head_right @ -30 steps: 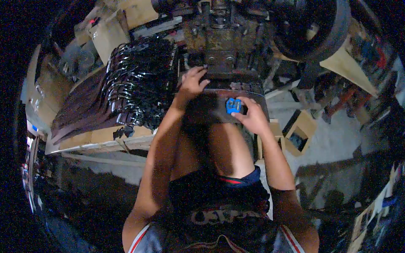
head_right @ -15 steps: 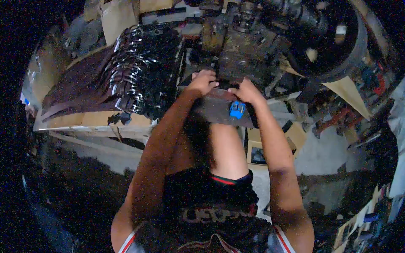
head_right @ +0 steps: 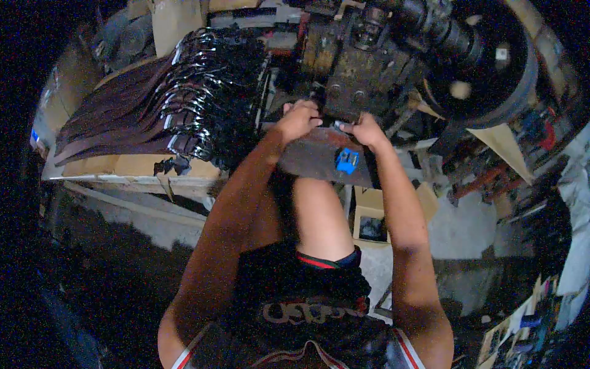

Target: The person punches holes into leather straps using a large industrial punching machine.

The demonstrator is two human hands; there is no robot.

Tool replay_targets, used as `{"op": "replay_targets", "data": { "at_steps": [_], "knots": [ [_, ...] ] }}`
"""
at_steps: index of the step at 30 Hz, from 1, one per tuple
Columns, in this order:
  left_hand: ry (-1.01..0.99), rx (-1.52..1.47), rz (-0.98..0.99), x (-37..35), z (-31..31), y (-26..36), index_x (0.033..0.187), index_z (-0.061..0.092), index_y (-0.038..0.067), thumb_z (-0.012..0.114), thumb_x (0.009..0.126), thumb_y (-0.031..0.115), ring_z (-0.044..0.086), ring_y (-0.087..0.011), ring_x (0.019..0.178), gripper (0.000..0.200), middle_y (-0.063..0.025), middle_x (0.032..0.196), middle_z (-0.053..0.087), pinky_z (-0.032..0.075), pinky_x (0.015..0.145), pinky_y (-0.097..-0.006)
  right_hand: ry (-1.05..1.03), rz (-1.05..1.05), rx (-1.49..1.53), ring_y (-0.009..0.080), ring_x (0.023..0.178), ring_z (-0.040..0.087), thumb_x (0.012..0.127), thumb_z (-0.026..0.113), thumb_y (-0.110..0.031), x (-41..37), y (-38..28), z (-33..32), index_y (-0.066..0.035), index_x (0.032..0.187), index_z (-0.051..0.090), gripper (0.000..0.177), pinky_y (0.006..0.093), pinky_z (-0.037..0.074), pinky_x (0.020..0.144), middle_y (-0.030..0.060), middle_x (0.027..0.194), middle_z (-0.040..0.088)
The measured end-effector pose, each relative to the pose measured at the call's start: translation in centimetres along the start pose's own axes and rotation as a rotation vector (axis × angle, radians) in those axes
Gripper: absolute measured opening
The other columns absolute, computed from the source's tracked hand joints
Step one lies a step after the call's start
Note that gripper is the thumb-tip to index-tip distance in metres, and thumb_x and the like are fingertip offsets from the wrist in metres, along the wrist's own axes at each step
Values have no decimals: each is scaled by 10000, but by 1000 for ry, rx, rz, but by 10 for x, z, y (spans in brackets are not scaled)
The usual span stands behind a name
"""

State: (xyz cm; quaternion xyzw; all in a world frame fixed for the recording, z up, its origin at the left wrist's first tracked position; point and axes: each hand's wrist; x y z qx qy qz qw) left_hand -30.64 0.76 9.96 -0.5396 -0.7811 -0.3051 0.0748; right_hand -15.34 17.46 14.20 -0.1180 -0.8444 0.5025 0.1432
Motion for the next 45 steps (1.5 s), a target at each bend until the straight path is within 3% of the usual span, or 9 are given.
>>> {"op": "replay_targets", "data": {
  "at_steps": [3, 8, 11, 15, 22, 32, 35, 41, 45],
  "knots": [
    [45, 2, 50, 6, 12, -12, 982, 725, 119, 634, 827, 265, 480, -272, 1161, 232, -60, 1149, 602, 314, 942, -521, 35, 85, -72, 174, 949, 586, 761, 718, -43, -1, -10, 1, -15, 1136, 628, 386, 329, 453, 870, 67, 1063, 667],
    [19, 209, 85, -5, -9, 20, 950, 727, 116, 622, 833, 215, 530, -294, 1089, 186, -73, 1103, 624, 389, 914, -441, 102, -75, -206, 243, 912, 630, 756, 733, -87, 12, 18, 4, 30, 1094, 633, 371, 349, 472, 858, 133, 1027, 687],
    [87, -125, 184, -19, 10, 38, 950, 724, 126, 617, 824, 173, 544, -290, 1037, 172, -59, 1029, 622, 398, 887, -434, 53, -93, -199, 256, 925, 636, 763, 734, -126, 14, 12, -2, 12, 1098, 640, 373, 359, 473, 863, 146, 1037, 686],
    [102, 14, 259, -31, 9, 52, 959, 716, 130, 633, 806, 145, 545, -295, 1017, 174, -73, 1001, 612, 404, 874, -435, 50, -121, -250, 292, 930, 646, 773, 723, -154, 16, 22, 0, 9, 1086, 643, 362, 369, 479, 856, 200, 1029, 680],
    [57, 154, 275, -47, 9, 61, 1189, 585, 54, 633, 807, 159, 506, -317, 1163, 398, -127, 1173, 552, 357, 974, -628, 107, -165, -457, 397, 967, 623, 757, 719, -241, 18, 20, 4, -65, 1090, 654, 383, 416, 492, 824, 217, 1018, 661],
    [103, 162, 302, -50, 11, 58, 1143, 590, 32, 575, 803, 147, 494, -283, 1192, 359, -98, 1193, 557, 366, 953, -656, 150, -203, -486, 410, 983, 608, 771, 701, -284, 34, 46, 3, -109, 1090, 668, 365, 435, 494, 829, 214, 1008, 660],
    [125, 160, 307, -51, 12, 58, 1137, 593, 24, 564, 800, 143, 498, -282, 1186, 359, -96, 1192, 558, 367, 949, -657, 165, -175, -465, 294, 885, 645, 756, 692, -115, 24, 34, 6, -57, 1083, 647, 335, 366, 483, 797, 162, 975, 686],
    [150, 159, 327, -51, 11, 58, 1110, 609, 22, 540, 805, 130, 508, -272, 1163, 331, -94, 1168, 559, 383, 937, -652, 244, -114, -491, 413, 1005, 600, 748, 681, -258, 43, 57, 5, -70, 1045, 677, 352, 443, 496, 837, 251, 1002, 650],
    [170, 169, 331, -52, 9, 59, 1108, 614, 31, 523, 808, 114, 515, -262, 1142, 324, -89, 1134, 562, 394, 938, -641, 358, -34, -596, 421, 1016, 598, 749, 644, -225, 65, 89, 6, -35, 982, 684, 303, 441, 497, 857, 281, 988, 644]
  ]
}}
Point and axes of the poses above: each hand's wrist, its own x-axis towards the middle knuckle, its own z-axis out of the palm, y = z × x
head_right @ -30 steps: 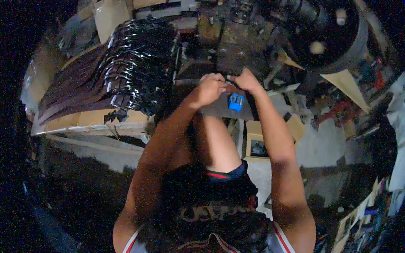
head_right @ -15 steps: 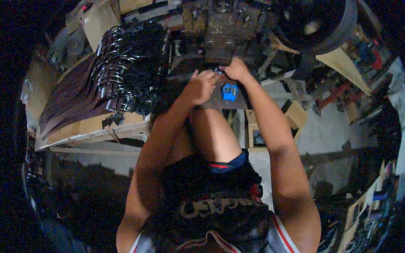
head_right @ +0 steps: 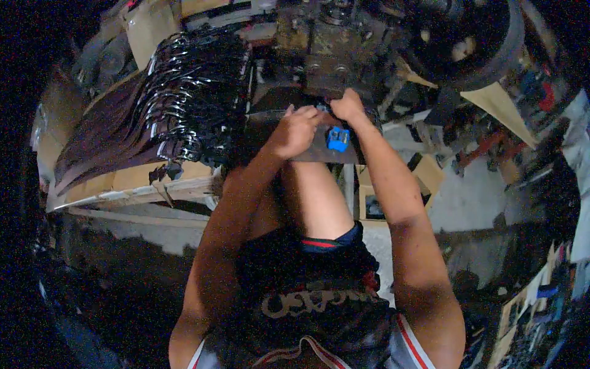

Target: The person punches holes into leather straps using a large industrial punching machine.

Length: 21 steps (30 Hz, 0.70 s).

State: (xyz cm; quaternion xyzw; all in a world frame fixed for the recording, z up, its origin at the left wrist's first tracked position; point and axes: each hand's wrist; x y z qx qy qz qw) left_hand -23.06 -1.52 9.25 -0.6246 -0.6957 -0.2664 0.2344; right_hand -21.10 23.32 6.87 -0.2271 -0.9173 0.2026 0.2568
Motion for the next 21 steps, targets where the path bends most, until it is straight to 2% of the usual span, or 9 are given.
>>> {"op": "replay_targets", "data": {
  "at_steps": [2, 5, 6, 8, 11, 13, 16, 19, 21],
  "knots": [
    [-58, 15, -25, 1, -1, 0, 1150, 596, 45, 534, 802, 112, 500, -271, 1172, 360, -89, 1161, 556, 380, 964, -625, 49, 11, -33, 420, 1019, 599, 757, 625, -214, 2, 2, 2, -25, 959, 686, 283, 439, 496, 869, 290, 990, 640],
    [-161, 45, -67, 1, 1, 1, 1200, 575, 59, 547, 799, 107, 469, -281, 1233, 405, -87, 1226, 549, 344, 1016, -605, 164, 284, 4, 400, 1005, 612, 806, 605, -249, -12, -21, -57, -25, 955, 688, 282, 443, 496, 863, 256, 992, 653],
    [-134, 49, -72, 1, 2, 2, 1172, 588, 51, 532, 809, 100, 473, -269, 1227, 370, -82, 1222, 553, 340, 1018, -611, 100, 277, 13, 418, 940, 620, 842, 619, -279, -14, -12, -69, -17, 935, 683, 286, 442, 497, 825, 234, 954, 667],
    [-90, 40, -83, 0, 5, 5, 1146, 600, 45, 523, 822, 97, 476, -259, 1226, 337, -82, 1229, 555, 328, 1029, -613, 213, 184, 30, 386, 859, 644, 860, 641, -296, -19, 0, -79, -8, 937, 673, 301, 415, 492, 776, 226, 925, 668],
    [-16, 23, -82, -6, 8, 3, 1151, 600, 50, 548, 827, 110, 476, -266, 1232, 334, -93, 1251, 552, 315, 1043, -598, 210, 61, 271, 149, 660, 558, 891, 641, -208, -35, 5, -92, -29, 813, 665, 197, 303, 418, 604, 33, 723, 618],
    [67, 23, -83, -8, 13, -2, 1149, 600, 50, 569, 826, 124, 481, -271, 1227, 332, -99, 1252, 554, 322, 1037, -583, 44, 283, 780, 69, 665, 499, 910, 623, -183, -67, -21, -109, -63, 860, 661, 136, 234, 374, 591, -42, 748, 581],
    [187, -73, -141, -3, -3, 4, 1132, 610, 44, 575, 831, 119, 545, -299, 1147, 311, -112, 1178, 602, 393, 979, -539, -68, 250, 1174, 73, 697, 519, 908, 614, -119, -113, -57, -125, -79, 891, 595, 48, 227, 412, 642, -25, 767, 570],
    [273, -347, -237, -1, -32, 18, 1097, 620, 22, 569, 859, 80, 635, -240, 960, 251, -110, 1060, 647, 491, 842, -417, -61, 195, 1256, 76, 695, 554, 877, 649, -86, -148, -96, -136, -51, 933, 610, 76, 221, 432, 639, -6, 759, 606],
    [309, -813, -397, -2, -52, 36, 1082, 625, 10, 577, 875, 67, 633, -179, 839, 220, -91, 991, 656, 503, 753, -337, -53, 161, 1283, 77, 691, 561, 873, 654, -70, -164, -114, -140, -38, 937, 610, 84, 224, 444, 640, 7, 770, 621]
  ]
}}
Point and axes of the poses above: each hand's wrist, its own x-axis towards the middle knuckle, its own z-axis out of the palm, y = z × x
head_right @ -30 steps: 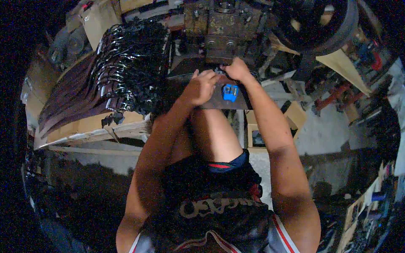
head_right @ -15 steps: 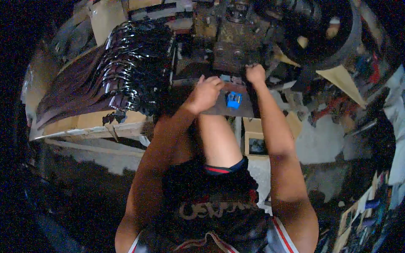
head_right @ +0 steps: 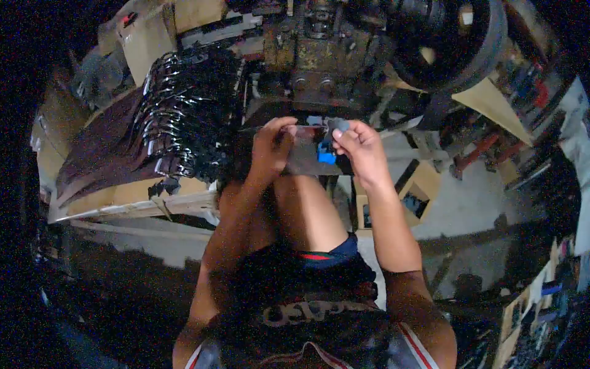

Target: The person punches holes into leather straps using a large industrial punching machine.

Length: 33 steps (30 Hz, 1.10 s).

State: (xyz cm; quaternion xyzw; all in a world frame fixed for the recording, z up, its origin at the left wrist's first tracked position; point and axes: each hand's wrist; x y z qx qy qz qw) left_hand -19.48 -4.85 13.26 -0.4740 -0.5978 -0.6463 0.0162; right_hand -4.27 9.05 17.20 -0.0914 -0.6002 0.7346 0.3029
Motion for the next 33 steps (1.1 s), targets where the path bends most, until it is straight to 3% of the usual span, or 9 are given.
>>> {"op": "replay_targets", "data": {
  "at_steps": [4, 8, 11, 17, 22, 25, 29, 32, 33],
  "knots": [
    [-111, -486, -272, -18, -2, 55, 1070, 648, 38, 606, 903, 128, 591, -94, 748, 194, -42, 928, 654, 482, 661, -252, -61, -37, -11, 78, 692, 573, 870, 655, -62, -20, -4, 21, -25, 979, 613, 123, 225, 458, 646, 17, 782, 632],
    [-181, -376, -332, -23, -1, 65, 1068, 630, -4, 578, 882, 45, 602, -104, 710, 199, -52, 907, 640, 492, 644, -256, -93, -48, -35, 80, 696, 575, 853, 667, -38, -30, -2, 27, -15, 1009, 610, 167, 224, 462, 635, 17, 783, 632],
    [-213, -432, -207, -26, -1, 52, 1036, 633, -16, 587, 881, 60, 604, -103, 710, 178, -62, 867, 639, 488, 623, -259, -84, -38, -115, 78, 694, 571, 846, 673, -26, -33, -5, 25, -10, 1027, 603, 194, 220, 461, 620, 20, 794, 633],
    [-262, -393, -356, -29, -5, 56, 949, 642, 20, 593, 893, 125, 580, -92, 668, 129, -14, 725, 609, 456, 601, -241, -141, -18, -201, 74, 672, 564, 842, 671, -19, -36, -4, 25, -16, 1080, 587, 252, 211, 456, 607, 10, 797, 627],
    [-331, -287, -336, -31, -9, 48, 939, 624, 31, 576, 907, 151, 573, -93, 656, 132, -19, 734, 610, 457, 604, -243, -238, 48, -135, 77, 681, 568, 844, 656, -4, -37, 2, 20, -27, 1116, 577, 285, 217, 458, 616, 13, 792, 618],
    [-294, -435, -351, -36, -4, 39, 997, 608, 19, 561, 913, 158, 590, -113, 678, 169, -44, 796, 624, 474, 602, -258, -169, 31, -122, 83, 677, 563, 861, 633, -6, -41, 13, 21, -36, 1076, 582, 222, 217, 450, 613, 19, 814, 615],
    [-206, -599, -379, -40, 1, 46, 1061, 578, 4, 563, 909, 126, 607, -127, 726, 195, -60, 871, 627, 498, 630, -270, 53, -45, 189, 92, 740, 561, 892, 614, -39, -46, 22, 41, -51, 999, 584, 112, 229, 443, 667, 23, 861, 623],
    [-74, -372, -147, -43, 14, 38, 1034, 583, -10, 572, 896, 79, 612, -125, 737, 164, -59, 849, 627, 505, 658, -265, 72, -11, 295, 105, 861, 567, 909, 615, -82, -48, 39, 31, -43, 965, 596, 71, 252, 443, 777, 40, 936, 640],
    [-87, -390, -166, -45, 15, 35, 1023, 589, -13, 576, 890, 66, 611, -123, 731, 155, -60, 848, 629, 506, 655, -266, 79, -14, 300, 106, 865, 567, 909, 617, -85, -50, 42, 33, -39, 964, 604, 73, 253, 444, 780, 42, 944, 639]
  ]
}}
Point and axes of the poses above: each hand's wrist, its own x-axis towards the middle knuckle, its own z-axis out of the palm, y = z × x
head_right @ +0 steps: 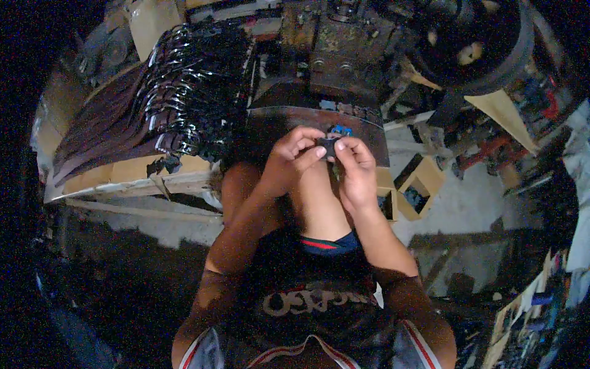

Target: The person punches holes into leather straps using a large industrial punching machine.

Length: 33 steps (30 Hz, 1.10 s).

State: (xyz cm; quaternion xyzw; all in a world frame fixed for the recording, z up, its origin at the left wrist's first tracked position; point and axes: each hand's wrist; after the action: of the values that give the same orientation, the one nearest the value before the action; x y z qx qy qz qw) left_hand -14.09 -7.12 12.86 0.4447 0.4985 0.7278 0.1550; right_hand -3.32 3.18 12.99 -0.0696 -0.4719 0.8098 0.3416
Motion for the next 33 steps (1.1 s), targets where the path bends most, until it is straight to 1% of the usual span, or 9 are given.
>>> {"op": "replay_targets", "data": {
  "at_steps": [3, 6, 10, 14, 17, 20, 24, 26, 33],
  "knots": [
    [-19, -40, -81, -4, -1, -3, 1021, 590, -13, 575, 887, 35, 607, -117, 720, 143, -60, 850, 629, 502, 641, -264, -2, -6, -45, 101, 867, 557, 897, 629, -81, -7, 9, 3, -19, 987, 642, 111, 246, 435, 794, 37, 964, 631],
    [-66, -5, -157, -6, -6, 6, 1041, 582, -8, 562, 906, 27, 601, -113, 720, 141, -55, 860, 620, 492, 621, -250, -35, -224, -529, 88, 861, 546, 886, 628, -69, -4, 2, -3, -5, 1030, 646, 159, 240, 433, 797, 25, 952, 627],
    [-172, 129, -138, -6, -13, 12, 983, 616, -23, 580, 894, 31, 603, -112, 726, 110, -55, 840, 610, 497, 623, -247, -195, 25, -776, 82, 762, 569, 885, 628, -107, 8, -38, -9, -10, 1077, 672, 219, 235, 452, 702, 7, 822, 641],
    [-185, 128, -124, -6, -15, 6, 998, 633, -28, 611, 866, 26, 603, -107, 740, 144, -63, 839, 620, 506, 644, -251, -318, 208, -734, 75, 703, 580, 892, 629, -123, 18, -54, -9, 7, 1017, 684, 189, 228, 471, 656, 21, 778, 656],
    [-198, 33, -276, -7, -15, 9, 1018, 635, -28, 629, 849, 23, 612, -108, 784, 177, -70, 868, 635, 509, 676, -247, -389, 284, -764, 81, 670, 591, 882, 641, -113, 24, -59, -12, 6, 1005, 684, 176, 227, 481, 622, 26, 769, 663],
    [-185, 4, -250, -8, -16, -2, 979, 659, -42, 662, 815, 25, 609, -118, 751, 177, -81, 854, 656, 499, 678, -262, -460, 366, -753, 90, 654, 602, 872, 645, -98, 30, -60, -17, 4, 993, 683, 162, 233, 486, 610, 32, 766, 667],
    [-225, 107, -65, -5, -19, -9, 1005, 667, -39, 672, 817, 44, 625, -142, 785, 206, -103, 903, 672, 512, 705, -279, -535, 444, -741, 98, 650, 612, 868, 635, -83, 33, -55, -21, 0, 946, 681, 123, 232, 489, 602, 43, 769, 675],
    [-233, 103, -32, -4, -20, -5, 1013, 668, -42, 678, 817, 52, 629, -152, 796, 218, -111, 912, 673, 518, 718, -288, -557, 446, -726, 98, 651, 613, 873, 619, -77, 33, -53, -23, -2, 925, 676, 108, 229, 488, 602, 46, 774, 677],
    [-240, -77, -180, -4, -20, 2, 1025, 655, -48, 644, 853, 34, 617, -129, 729, 191, -102, 890, 646, 513, 636, -260, -546, 377, -736, 101, 664, 614, 866, 592, -59, 25, -48, -19, -13, 887, 662, 86, 234, 492, 618, 42, 770, 672]
  ]
}}
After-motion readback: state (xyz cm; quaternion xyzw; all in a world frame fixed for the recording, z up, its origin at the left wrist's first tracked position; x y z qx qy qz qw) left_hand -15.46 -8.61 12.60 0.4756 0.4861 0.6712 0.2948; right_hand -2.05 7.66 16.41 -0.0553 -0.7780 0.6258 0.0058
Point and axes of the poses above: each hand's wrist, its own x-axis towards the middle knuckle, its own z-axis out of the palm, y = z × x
